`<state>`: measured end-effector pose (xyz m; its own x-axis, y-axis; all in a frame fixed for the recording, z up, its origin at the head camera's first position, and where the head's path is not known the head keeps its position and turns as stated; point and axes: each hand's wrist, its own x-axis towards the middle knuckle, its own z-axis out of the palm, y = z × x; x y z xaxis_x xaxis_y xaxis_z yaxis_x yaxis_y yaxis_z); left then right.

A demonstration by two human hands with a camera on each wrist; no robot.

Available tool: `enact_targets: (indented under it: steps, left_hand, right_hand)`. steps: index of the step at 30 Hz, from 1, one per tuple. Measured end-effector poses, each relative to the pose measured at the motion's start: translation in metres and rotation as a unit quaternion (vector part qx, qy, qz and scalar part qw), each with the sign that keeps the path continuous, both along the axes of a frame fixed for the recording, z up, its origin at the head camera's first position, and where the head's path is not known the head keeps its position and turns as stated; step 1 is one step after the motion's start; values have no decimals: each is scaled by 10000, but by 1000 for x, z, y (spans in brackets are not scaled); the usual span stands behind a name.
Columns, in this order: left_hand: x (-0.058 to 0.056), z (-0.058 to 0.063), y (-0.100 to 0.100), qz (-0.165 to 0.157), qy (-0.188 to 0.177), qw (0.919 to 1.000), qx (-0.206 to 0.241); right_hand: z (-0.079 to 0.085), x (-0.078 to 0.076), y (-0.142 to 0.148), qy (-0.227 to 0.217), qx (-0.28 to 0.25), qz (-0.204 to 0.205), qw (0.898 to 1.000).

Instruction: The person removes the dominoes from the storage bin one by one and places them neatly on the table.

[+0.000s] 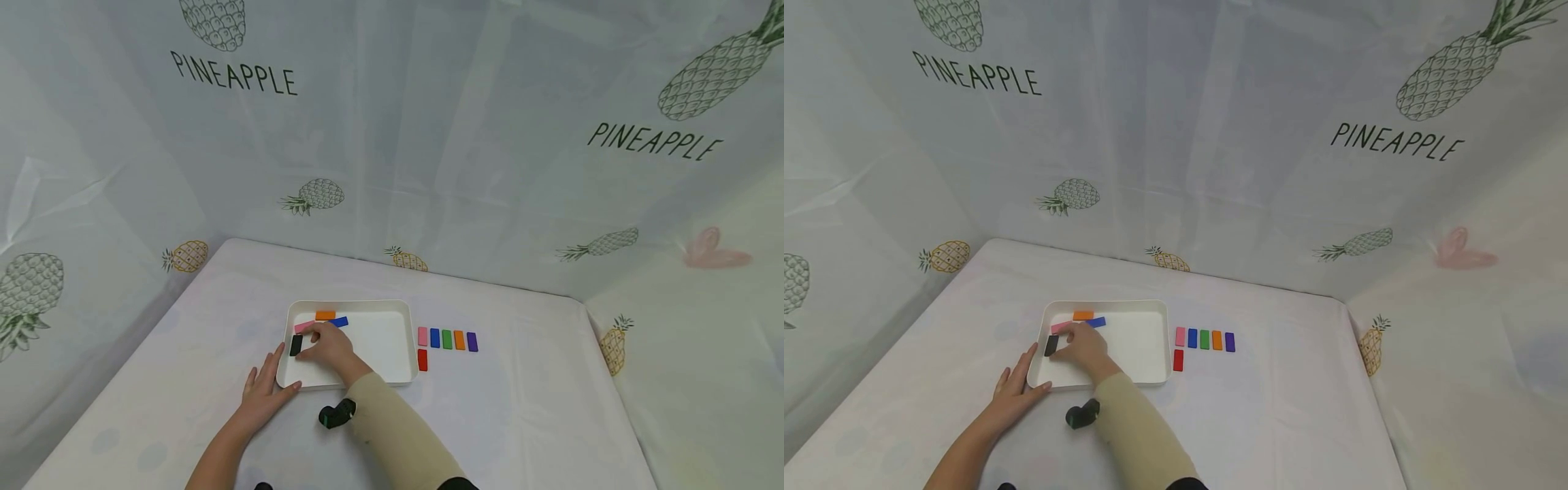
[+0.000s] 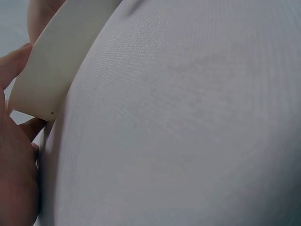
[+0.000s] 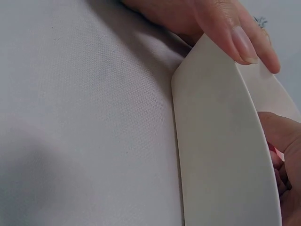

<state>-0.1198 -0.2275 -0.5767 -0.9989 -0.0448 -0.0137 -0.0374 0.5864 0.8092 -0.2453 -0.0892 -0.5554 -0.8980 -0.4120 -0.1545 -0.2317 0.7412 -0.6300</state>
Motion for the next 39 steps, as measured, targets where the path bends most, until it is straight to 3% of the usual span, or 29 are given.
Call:
enact_targets:
  steps: [23,39]
  left_hand:
    - [-2,3,7,-59,-88,9999,22]
    - [0,4,2,7,-345,9994,-76]
  right_hand:
    - [7,4,5,49,336,-76,9994]
    - [2,1,18,-303,-640,401,9967]
